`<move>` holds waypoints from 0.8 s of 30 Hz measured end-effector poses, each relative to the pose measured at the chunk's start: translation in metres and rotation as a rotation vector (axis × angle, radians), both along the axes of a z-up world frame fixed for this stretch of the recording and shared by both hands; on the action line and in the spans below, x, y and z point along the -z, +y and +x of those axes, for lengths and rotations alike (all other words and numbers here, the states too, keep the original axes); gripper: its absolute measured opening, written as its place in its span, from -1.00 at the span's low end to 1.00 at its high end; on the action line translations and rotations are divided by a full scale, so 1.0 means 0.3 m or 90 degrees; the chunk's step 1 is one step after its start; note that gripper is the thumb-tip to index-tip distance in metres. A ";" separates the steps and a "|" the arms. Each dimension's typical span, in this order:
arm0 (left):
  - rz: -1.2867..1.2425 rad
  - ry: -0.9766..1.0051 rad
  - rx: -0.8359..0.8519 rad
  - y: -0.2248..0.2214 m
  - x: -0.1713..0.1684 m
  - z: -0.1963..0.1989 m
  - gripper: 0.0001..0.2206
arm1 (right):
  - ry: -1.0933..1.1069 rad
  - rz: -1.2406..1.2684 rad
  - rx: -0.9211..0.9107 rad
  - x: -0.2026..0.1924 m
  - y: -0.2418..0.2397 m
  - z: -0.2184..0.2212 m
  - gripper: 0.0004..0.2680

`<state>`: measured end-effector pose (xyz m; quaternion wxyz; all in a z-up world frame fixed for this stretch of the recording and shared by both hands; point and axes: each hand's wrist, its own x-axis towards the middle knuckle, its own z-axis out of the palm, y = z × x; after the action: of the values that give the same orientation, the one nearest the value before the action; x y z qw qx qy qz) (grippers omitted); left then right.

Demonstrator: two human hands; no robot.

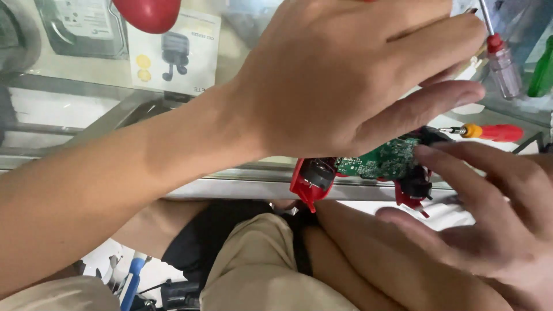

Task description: Disassembling a game controller to remove internal components like the battery and circuit board.

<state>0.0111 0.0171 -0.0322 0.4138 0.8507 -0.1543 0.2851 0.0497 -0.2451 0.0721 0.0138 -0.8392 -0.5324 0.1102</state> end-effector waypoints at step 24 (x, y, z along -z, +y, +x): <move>-0.129 0.003 0.124 -0.014 0.081 0.006 -0.66 | -0.099 0.137 -0.117 0.144 0.044 0.021 -0.61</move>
<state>0.0130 0.0129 -0.0564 0.5237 0.7861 -0.2055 0.2561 0.0561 -0.2319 0.0288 0.0524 -0.7864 -0.6153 -0.0118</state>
